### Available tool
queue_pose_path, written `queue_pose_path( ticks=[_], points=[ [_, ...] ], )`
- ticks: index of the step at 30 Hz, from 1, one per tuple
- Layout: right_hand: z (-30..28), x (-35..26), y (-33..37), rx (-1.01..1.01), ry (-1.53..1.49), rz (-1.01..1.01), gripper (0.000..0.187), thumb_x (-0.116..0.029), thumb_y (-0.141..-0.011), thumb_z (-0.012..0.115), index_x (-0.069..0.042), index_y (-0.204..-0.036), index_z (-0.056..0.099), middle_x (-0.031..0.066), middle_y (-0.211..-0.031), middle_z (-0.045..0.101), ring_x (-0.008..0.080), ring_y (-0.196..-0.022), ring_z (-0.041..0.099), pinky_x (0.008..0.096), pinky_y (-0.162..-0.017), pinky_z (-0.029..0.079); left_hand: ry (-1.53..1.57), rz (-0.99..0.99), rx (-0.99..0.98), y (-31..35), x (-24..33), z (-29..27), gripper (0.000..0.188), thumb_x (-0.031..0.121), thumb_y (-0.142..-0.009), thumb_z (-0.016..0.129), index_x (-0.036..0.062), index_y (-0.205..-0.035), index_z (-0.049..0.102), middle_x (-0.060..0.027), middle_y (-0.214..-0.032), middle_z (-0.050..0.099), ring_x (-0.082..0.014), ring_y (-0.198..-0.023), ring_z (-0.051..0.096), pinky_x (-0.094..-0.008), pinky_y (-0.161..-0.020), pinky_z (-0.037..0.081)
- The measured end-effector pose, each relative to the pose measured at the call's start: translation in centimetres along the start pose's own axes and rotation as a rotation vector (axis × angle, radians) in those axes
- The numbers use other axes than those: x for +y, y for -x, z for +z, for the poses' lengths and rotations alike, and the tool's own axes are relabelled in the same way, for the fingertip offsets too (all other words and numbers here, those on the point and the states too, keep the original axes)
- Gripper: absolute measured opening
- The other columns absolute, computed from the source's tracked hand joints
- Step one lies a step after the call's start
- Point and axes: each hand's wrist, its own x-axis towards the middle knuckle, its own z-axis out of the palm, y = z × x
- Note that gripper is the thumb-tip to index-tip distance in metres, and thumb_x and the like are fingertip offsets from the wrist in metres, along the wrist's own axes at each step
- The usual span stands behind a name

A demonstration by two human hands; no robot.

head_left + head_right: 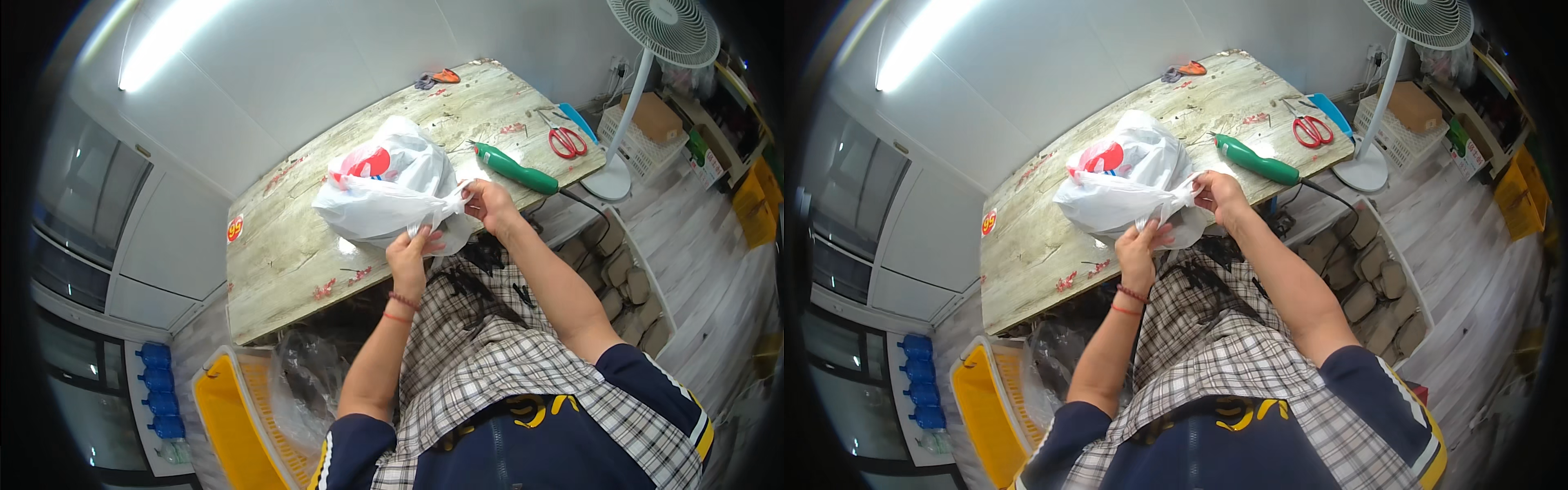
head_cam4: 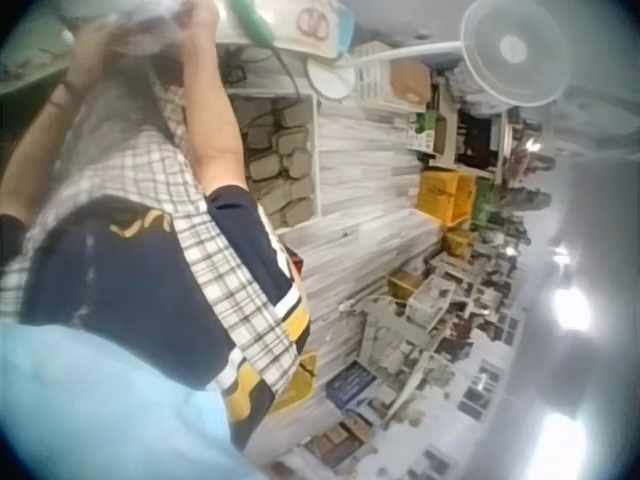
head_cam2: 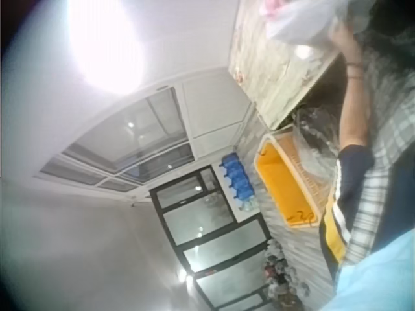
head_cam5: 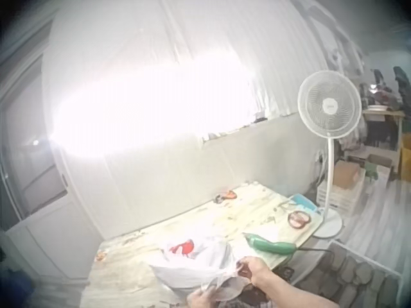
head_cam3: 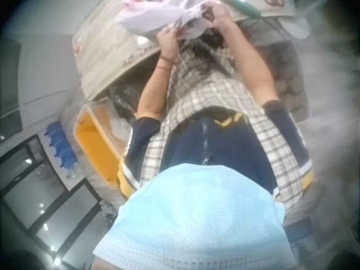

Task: The person retrieves fabric pads from a white basket, stacks them on a table, and uses a green rotary cutter to trim the edges of each pad. The trimmed pads are stacked in piles on the table.

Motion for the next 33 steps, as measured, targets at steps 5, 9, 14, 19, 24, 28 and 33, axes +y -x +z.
queue_pose_path(
  ticks=[5,9,14,19,24,28,33],
  points=[
    [-0.8,-0.1,-4.1,-0.114,-0.497,0.399,0.020,-0.018,-0.085,0.042,-0.009,-0.069,0.047,-0.0007,-0.054,0.046,0.0184,-0.054,0.051,0.0419,-0.069,0.049,0.679,-0.038,0.126,0.2,0.1,-2.8,0.014,0.010,-0.093,0.054,-0.0015,-0.093,0.061,-0.0121,-0.100,0.065,-0.0267,-0.107,0.058,-0.0467,-0.103,0.041],
    [0.3,0.2,-6.7,-0.057,-0.802,0.530,0.022,-0.016,-0.089,0.042,-0.006,-0.069,0.048,-0.0019,-0.050,0.039,0.0117,-0.039,0.032,0.0278,-0.048,0.038,1.075,-0.015,-0.039,-0.6,0.6,-4.7,0.013,0.013,-0.084,0.050,0.0025,-0.077,0.051,-0.0096,-0.079,0.057,-0.0234,-0.086,0.052,-0.0405,-0.094,0.038],
    [0.3,-2.4,-10.1,-0.120,-0.672,0.466,0.029,-0.014,-0.092,0.037,0.006,-0.097,0.058,0.0119,-0.074,0.063,0.0073,-0.045,0.038,0.0221,-0.042,0.030,0.744,-0.123,-0.193,-0.3,2.1,-4.4,0.013,0.005,-0.076,0.043,-0.0010,-0.078,0.054,-0.0051,-0.068,0.051,-0.0100,-0.045,0.029,-0.0271,-0.048,0.026],
    [3.0,-2.7,-9.8,-0.102,-0.519,0.297,0.034,0.000,-0.086,0.041,0.010,-0.116,0.052,0.0182,-0.103,0.065,0.0074,-0.055,0.048,0.0201,-0.050,0.040,-0.500,-0.315,-0.580,-1.3,7.0,-4.8,0.029,0.007,-0.088,0.047,-0.0074,-0.107,0.064,-0.0089,-0.083,0.066,-0.0088,-0.049,0.049,-0.0195,-0.047,0.036],
    [4.2,-2.9,-1.6,-0.412,-0.084,-0.078,0.026,-0.007,-0.088,0.059,0.005,-0.111,0.060,0.0119,-0.102,0.066,0.0095,-0.070,0.059,0.0195,-0.062,0.050,0.203,-0.381,-0.621,-2.7,6.1,-4.9,0.044,0.023,-0.095,0.056,-0.0014,-0.132,0.051,-0.0151,-0.118,0.063,-0.0201,-0.086,0.067,-0.0243,-0.049,0.049],
    [3.5,-0.2,3.0,-0.514,0.460,-0.130,0.019,-0.016,-0.084,0.070,0.001,-0.093,0.069,0.0048,-0.094,0.065,0.0102,-0.080,0.060,0.0223,-0.066,0.050,0.557,-0.265,-0.378,-1.9,2.0,-1.5,0.035,0.028,-0.097,0.054,-0.0001,-0.118,0.057,-0.0149,-0.118,0.061,-0.0224,-0.102,0.062,-0.0313,-0.081,0.053],
    [4.8,3.3,5.6,-0.234,1.021,-1.005,0.008,-0.011,-0.075,0.065,-0.004,-0.079,0.065,0.0091,-0.086,0.060,0.0259,-0.090,0.060,0.0369,-0.073,0.050,0.772,-0.290,0.032,-3.6,-0.6,-0.3,0.021,0.016,-0.094,0.060,-0.0004,-0.107,0.061,-0.0113,-0.103,0.064,-0.0202,-0.093,0.062,-0.0353,-0.090,0.051]
  ],
)
